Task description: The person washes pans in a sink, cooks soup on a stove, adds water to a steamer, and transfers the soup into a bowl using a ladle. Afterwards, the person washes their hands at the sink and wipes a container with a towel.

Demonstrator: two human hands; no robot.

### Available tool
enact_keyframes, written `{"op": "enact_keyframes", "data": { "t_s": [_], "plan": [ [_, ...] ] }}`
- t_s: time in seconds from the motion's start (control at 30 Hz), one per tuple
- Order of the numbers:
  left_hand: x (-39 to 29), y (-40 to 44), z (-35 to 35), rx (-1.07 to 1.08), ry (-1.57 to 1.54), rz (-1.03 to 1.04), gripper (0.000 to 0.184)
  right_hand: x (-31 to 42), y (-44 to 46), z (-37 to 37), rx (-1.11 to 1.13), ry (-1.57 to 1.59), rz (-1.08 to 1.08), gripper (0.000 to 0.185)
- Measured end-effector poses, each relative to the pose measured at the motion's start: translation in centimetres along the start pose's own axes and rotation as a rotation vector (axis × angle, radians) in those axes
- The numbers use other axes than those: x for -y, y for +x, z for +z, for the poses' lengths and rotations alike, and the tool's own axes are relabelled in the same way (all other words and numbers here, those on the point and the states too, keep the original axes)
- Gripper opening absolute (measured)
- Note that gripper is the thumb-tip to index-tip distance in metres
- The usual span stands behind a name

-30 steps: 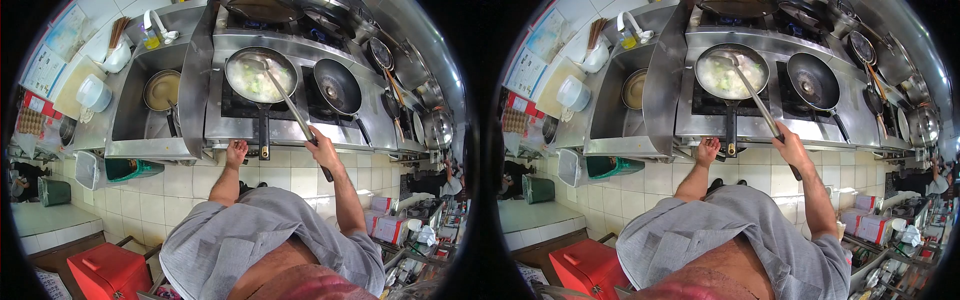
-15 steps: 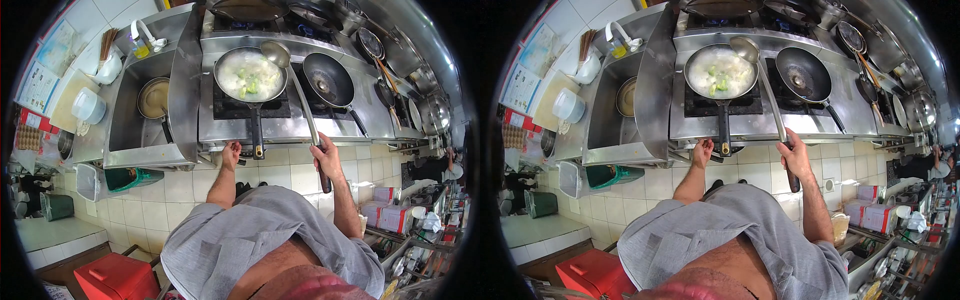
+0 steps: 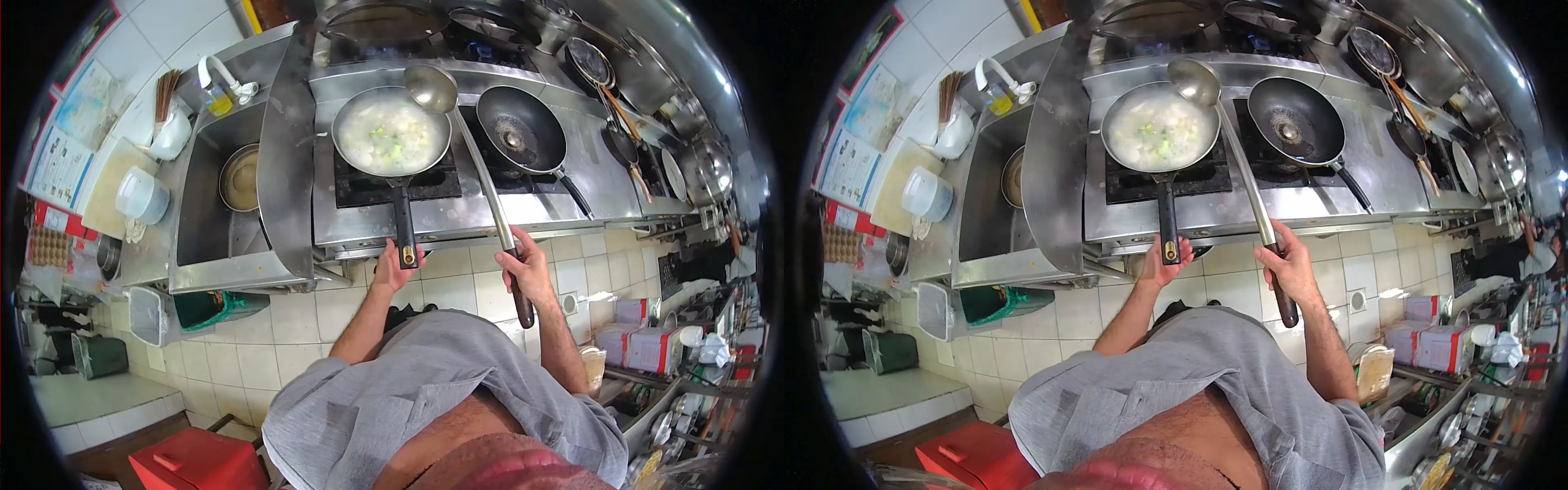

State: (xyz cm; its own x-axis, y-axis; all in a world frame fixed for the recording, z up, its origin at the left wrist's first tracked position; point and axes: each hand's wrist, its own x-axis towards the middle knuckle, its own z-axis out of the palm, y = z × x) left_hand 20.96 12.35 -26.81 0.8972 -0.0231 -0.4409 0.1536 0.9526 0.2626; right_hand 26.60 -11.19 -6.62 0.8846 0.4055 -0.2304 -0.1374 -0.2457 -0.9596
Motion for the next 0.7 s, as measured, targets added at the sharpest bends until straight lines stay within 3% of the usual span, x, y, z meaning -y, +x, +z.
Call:
{"op": "enact_keyframes", "data": {
  "t_s": [0.07,0.13,0.23,0.47,0.7],
  "plan": [
    [-1.5,-3.1,6.6,0.016,-0.014,-0.004,0.041,-0.2,-0.7,0.1,-0.009,0.065,-0.005,0.061],
    [-2.6,-2.4,7.7,0.031,-0.032,-0.003,0.040,-0.1,-1.3,0.4,-0.011,0.124,-0.008,0.065],
    [-3.7,0.0,6.3,0.354,-0.141,-0.181,0.028,0.0,-2.3,1.1,-0.038,0.220,-0.015,0.066],
    [-5.0,-0.7,5.4,0.257,0.159,-0.205,0.011,-1.2,-6.1,4.6,-0.217,0.306,0.038,0.068],
    [-6.9,-4.6,4.8,0.333,0.194,-0.272,0.013,-2.4,-10.7,6.9,-0.447,0.457,0.064,0.072]
  ]
}}
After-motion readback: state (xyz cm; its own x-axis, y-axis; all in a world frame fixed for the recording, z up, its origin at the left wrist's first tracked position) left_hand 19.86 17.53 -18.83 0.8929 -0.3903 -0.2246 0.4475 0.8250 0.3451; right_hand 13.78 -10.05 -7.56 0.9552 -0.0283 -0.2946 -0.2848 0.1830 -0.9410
